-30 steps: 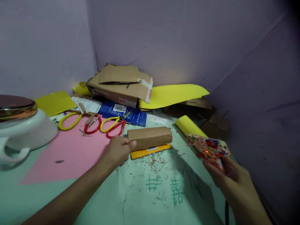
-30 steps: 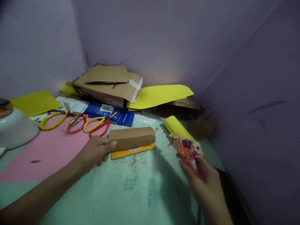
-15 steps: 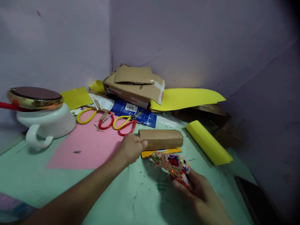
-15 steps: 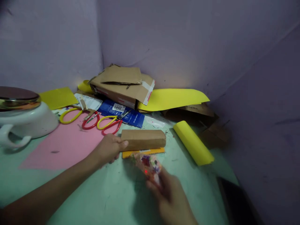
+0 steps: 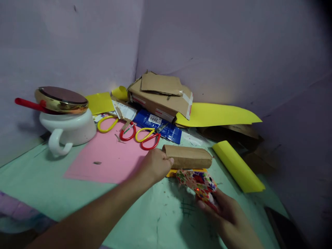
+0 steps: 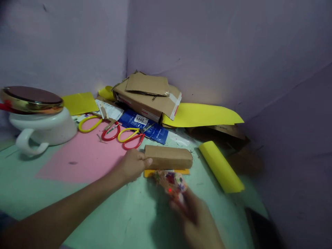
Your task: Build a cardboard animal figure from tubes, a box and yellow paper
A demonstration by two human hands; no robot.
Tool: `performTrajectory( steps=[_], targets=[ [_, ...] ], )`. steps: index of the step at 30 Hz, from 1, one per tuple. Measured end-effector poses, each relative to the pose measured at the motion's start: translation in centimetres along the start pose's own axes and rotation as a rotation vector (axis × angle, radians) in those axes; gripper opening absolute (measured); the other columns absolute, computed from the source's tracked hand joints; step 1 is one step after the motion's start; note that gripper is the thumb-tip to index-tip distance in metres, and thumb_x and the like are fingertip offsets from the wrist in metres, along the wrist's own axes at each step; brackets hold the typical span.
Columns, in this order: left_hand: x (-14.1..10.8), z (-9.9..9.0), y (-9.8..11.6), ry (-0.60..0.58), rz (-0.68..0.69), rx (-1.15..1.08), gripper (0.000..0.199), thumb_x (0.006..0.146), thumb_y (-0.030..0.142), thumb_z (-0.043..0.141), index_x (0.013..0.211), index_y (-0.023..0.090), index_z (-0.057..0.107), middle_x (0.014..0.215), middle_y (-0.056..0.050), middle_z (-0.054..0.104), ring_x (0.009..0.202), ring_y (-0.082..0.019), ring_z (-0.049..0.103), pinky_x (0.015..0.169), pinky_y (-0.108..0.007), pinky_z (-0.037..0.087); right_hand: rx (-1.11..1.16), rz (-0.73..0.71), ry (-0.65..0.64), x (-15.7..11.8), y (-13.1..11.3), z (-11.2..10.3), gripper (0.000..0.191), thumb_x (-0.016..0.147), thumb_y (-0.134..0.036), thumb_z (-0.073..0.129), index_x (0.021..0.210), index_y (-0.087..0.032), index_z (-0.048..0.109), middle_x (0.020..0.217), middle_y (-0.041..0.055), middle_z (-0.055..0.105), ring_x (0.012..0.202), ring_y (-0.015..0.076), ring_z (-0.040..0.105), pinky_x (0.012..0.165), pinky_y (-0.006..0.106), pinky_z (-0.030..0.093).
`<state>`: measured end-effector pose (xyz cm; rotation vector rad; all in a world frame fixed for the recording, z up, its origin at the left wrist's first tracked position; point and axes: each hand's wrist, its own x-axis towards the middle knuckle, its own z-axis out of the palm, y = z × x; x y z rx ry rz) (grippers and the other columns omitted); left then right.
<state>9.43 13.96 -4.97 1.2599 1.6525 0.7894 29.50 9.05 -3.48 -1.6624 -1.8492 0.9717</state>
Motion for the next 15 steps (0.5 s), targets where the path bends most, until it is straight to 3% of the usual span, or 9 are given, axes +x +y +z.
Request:
performTrajectory(
  steps=[4,11,15],
  targets=[
    [0.0,0.0,-0.1,-0.003,0.004,0.007,0.031,0.071,0.029,0.054,0.043,0.020,0.044,0.038,0.003,0.039,0.047,-0.015,0.049,0.047,-0.025,0.032,-0.056,-0.031,-0.010,0.1,-0.7,0.0,0.012,0.069,-0.036,0.061,0.067,-0.023,0.062,0.061,0.0003,0.064,0.055,0.0199,0.058,0.045,0.023,0.042],
    [0.1,-0.1,0.0,-0.010,0.008,0.031,0.028,0.071,0.030,0.054,0.045,0.018,0.053,0.044,0.001,0.044,0.053,-0.016,0.053,0.047,-0.024,0.033,-0.119,-0.073,-0.093,0.1,-2.6,0.1,0.009,0.071,-0.031,0.056,0.069,-0.023,0.057,0.059,-0.0014,0.060,0.057,0.0198,0.057,0.046,0.022,0.038],
    [0.1,-0.1,-0.1,-0.002,-0.005,0.035,0.025,0.068,0.031,0.055,0.047,0.017,0.055,0.051,-0.003,0.053,0.055,-0.017,0.054,0.047,-0.025,0.033,-0.146,-0.081,-0.108,0.2,-3.0,0.3,0.014,0.072,-0.031,0.055,0.079,-0.021,0.061,0.062,-0.0011,0.062,0.058,0.0196,0.057,0.046,0.022,0.039]
  ],
)
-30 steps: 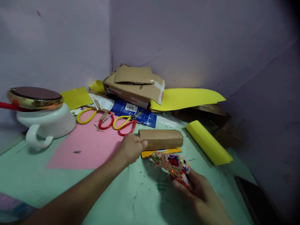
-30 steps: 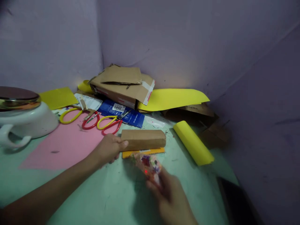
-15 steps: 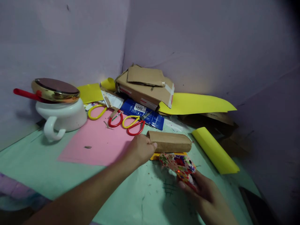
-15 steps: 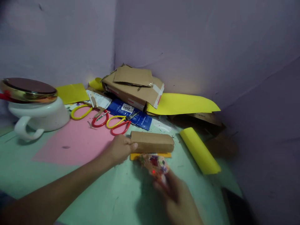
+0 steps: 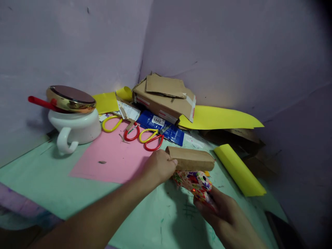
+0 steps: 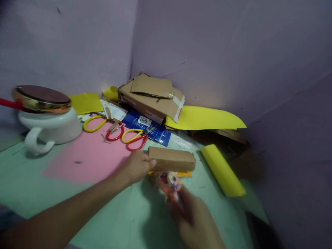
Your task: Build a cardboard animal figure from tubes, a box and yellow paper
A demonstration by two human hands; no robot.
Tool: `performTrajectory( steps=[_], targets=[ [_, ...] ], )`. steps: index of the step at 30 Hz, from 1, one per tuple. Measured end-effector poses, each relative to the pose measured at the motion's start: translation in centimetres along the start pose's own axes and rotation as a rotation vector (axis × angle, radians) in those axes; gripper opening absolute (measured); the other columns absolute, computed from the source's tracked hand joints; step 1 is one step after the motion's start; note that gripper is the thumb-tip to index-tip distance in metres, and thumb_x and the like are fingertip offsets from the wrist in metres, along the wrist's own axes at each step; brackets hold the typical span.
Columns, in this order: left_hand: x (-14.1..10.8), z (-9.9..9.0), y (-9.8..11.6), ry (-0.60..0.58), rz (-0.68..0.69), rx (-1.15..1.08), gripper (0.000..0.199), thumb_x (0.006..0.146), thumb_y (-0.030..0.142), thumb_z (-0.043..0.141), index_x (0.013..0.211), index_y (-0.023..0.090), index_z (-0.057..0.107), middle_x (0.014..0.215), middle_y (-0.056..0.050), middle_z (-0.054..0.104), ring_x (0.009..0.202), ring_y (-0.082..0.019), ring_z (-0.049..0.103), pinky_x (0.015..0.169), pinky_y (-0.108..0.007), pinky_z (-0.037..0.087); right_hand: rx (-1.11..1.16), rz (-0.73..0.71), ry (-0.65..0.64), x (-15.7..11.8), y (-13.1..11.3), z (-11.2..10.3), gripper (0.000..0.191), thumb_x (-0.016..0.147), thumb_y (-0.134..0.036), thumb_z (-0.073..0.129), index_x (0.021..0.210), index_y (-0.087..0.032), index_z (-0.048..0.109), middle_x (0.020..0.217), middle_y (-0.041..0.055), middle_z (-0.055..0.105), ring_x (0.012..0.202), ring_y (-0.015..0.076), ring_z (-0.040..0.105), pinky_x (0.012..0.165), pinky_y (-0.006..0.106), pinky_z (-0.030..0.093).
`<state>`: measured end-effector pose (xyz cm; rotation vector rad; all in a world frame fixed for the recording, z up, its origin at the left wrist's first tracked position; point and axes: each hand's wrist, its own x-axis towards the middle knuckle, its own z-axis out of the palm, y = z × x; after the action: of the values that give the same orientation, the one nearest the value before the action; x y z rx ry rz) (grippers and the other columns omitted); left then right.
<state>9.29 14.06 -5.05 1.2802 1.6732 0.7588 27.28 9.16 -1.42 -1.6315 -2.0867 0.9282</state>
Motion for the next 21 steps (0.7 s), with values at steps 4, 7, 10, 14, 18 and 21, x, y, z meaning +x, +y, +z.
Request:
performTrajectory(
  steps=[4,7,10,14,18,21],
  targets=[
    [0.0,-0.1,0.1,0.004,-0.003,0.004,0.024,0.067,0.030,0.056,0.047,0.017,0.056,0.055,-0.004,0.058,0.057,-0.018,0.056,0.047,-0.025,0.033,0.019,-0.006,0.007,0.1,-0.3,0.2,0.011,0.071,-0.030,0.056,0.072,-0.021,0.061,0.061,-0.0008,0.063,0.061,0.0207,0.059,0.050,0.023,0.043],
    [0.0,-0.2,0.3,0.006,-0.004,0.000,0.026,0.067,0.029,0.056,0.044,0.018,0.052,0.054,-0.004,0.056,0.058,-0.018,0.055,0.047,-0.025,0.032,0.095,0.033,0.008,0.0,-0.4,0.1,0.017,0.072,-0.035,0.058,0.078,-0.020,0.063,0.069,0.0021,0.067,0.072,0.0236,0.063,0.059,0.025,0.048],
    [-0.1,-0.3,0.4,-0.003,0.000,-0.013,0.029,0.068,0.027,0.056,0.042,0.019,0.048,0.052,-0.003,0.053,0.058,-0.017,0.054,0.048,-0.025,0.033,0.203,0.113,0.059,-0.3,0.0,-0.5,0.028,0.073,-0.043,0.058,0.085,-0.018,0.064,0.080,0.0054,0.070,0.077,0.0249,0.065,0.066,0.027,0.051],
    [-0.1,-0.3,0.4,-0.002,0.006,-0.022,0.031,0.070,0.026,0.055,0.041,0.020,0.046,0.044,0.000,0.046,0.054,-0.016,0.052,0.049,-0.025,0.034,0.267,0.181,0.122,-0.7,0.7,-1.1,0.030,0.071,-0.044,0.063,0.086,-0.018,0.065,0.082,0.0064,0.071,0.080,0.0255,0.066,0.068,0.027,0.052],
    [-0.1,-0.2,0.3,0.005,0.008,-0.022,0.032,0.071,0.028,0.055,0.042,0.020,0.044,0.038,0.002,0.041,0.050,-0.015,0.050,0.047,-0.025,0.032,0.210,0.124,0.083,-0.5,1.0,-0.8,0.034,0.071,-0.043,0.061,0.092,-0.016,0.066,0.078,0.0060,0.070,0.078,0.0256,0.065,0.067,0.028,0.051],
    [-0.2,-0.2,0.4,0.001,0.008,-0.025,0.033,0.071,0.027,0.055,0.041,0.020,0.042,0.039,0.002,0.041,0.048,-0.014,0.048,0.047,-0.024,0.031,0.118,0.075,0.047,-0.1,0.8,-0.3,0.030,0.071,-0.039,0.060,0.090,-0.017,0.067,0.071,0.0038,0.069,0.070,0.0243,0.064,0.059,0.026,0.049]
  ],
)
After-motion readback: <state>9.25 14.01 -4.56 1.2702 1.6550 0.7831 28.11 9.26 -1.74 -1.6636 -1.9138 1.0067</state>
